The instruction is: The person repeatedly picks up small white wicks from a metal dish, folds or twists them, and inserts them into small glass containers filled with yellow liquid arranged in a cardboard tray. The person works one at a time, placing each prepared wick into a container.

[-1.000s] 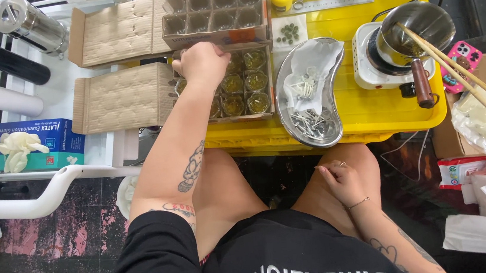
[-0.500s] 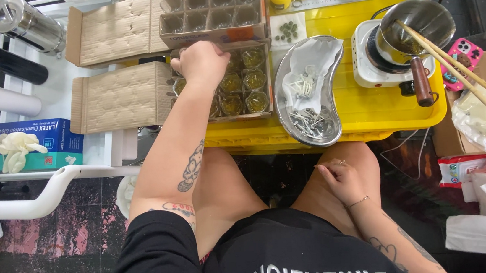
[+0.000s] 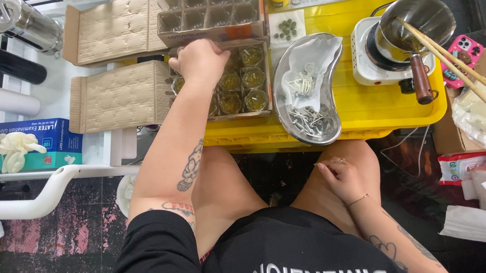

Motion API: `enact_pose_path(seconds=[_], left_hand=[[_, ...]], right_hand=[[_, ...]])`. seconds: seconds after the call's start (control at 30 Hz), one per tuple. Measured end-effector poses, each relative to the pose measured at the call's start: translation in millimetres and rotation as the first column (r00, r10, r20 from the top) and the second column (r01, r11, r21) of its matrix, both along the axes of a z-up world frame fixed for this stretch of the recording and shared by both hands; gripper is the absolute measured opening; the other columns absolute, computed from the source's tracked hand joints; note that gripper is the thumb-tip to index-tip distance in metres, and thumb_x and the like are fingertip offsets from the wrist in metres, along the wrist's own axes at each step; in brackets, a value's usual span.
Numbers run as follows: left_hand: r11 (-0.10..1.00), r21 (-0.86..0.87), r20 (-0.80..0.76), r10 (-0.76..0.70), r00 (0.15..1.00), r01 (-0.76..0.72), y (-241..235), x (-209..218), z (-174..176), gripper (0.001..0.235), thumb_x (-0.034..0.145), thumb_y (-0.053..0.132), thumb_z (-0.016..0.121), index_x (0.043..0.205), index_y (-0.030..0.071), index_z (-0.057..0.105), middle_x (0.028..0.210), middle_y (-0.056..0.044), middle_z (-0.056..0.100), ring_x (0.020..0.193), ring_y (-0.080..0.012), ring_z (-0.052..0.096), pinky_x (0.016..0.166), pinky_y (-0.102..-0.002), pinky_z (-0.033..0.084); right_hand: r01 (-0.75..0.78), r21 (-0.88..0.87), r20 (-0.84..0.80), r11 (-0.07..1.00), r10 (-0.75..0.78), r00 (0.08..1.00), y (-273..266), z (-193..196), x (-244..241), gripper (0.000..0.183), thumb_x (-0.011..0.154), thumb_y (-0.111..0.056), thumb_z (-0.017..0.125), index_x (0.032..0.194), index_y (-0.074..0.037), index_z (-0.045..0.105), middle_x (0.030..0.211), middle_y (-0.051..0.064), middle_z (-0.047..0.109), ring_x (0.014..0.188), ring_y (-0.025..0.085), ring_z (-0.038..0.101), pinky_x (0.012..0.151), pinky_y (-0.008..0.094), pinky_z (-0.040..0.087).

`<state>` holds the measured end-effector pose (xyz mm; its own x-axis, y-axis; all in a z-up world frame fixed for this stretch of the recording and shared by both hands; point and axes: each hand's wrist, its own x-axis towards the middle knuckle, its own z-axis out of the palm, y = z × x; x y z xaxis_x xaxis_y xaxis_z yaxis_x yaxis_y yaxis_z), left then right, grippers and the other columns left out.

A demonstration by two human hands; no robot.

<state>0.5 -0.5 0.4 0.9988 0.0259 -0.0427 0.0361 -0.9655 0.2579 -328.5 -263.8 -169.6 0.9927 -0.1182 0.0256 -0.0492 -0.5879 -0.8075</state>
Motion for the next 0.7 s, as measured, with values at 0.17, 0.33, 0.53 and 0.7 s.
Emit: enact_pose_path(seconds=[0.17, 0.33, 0.53, 0.7], left_hand=[[1.0, -0.022, 0.033, -0.008, 0.999, 0.009, 0.6, -3.6, 3.6, 0.032, 0.083, 0.052, 0.076, 0.095, 0.022, 0.08, 0.093, -0.001, 0.076, 0.102, -0.0303, 0.063, 0.092, -0.05, 0.034], [0.999, -0.044, 0.071, -0.005, 0.997, 0.008, 3.2, -8.1, 11.0, 0.034, 0.083, 0.052, 0.075, 0.096, 0.021, 0.08, 0.092, -0.002, 0.076, 0.101, -0.0299, 0.063, 0.09, -0.049, 0.035], [0.993, -0.114, 0.02, 0.029, 0.999, -0.027, 12.1, -25.6, 41.4, 0.035, 0.09, 0.053, 0.068, 0.102, 0.021, 0.078, 0.089, -0.002, 0.076, 0.098, -0.0267, 0.067, 0.092, -0.047, 0.036], [0.986, -0.162, 0.186, 0.006, 0.982, 0.025, 26.7, -43.1, 48.9, 0.034, 0.091, 0.052, 0.069, 0.093, 0.019, 0.081, 0.083, -0.003, 0.077, 0.099, -0.0296, 0.064, 0.088, -0.05, 0.036]], right_hand=[[0.007, -0.003, -0.028, 1.0, -0.007, 1.0, -0.8, -1.3, -0.5, 0.021, 0.096, -0.021, 0.068, 0.097, -0.004, 0.078, 0.079, 0.009, 0.069, 0.073, 0.024, 0.066, 0.069, 0.034, 0.053], [0.005, -0.015, 0.01, 1.0, -0.005, 1.0, -0.8, -2.7, -0.6, 0.02, 0.095, -0.022, 0.068, 0.097, -0.004, 0.079, 0.079, 0.008, 0.069, 0.073, 0.023, 0.066, 0.067, 0.034, 0.053], [0.037, -0.023, -0.077, 0.999, -0.038, 0.996, 1.4, 7.5, -1.1, 0.02, 0.095, -0.022, 0.068, 0.098, -0.005, 0.079, 0.077, 0.009, 0.068, 0.07, 0.024, 0.065, 0.066, 0.034, 0.053], [0.006, 0.006, 0.004, 1.0, -0.006, 1.0, 0.1, 0.5, -6.4, 0.019, 0.095, -0.021, 0.069, 0.096, -0.004, 0.078, 0.079, 0.008, 0.069, 0.071, 0.023, 0.065, 0.067, 0.034, 0.053]])
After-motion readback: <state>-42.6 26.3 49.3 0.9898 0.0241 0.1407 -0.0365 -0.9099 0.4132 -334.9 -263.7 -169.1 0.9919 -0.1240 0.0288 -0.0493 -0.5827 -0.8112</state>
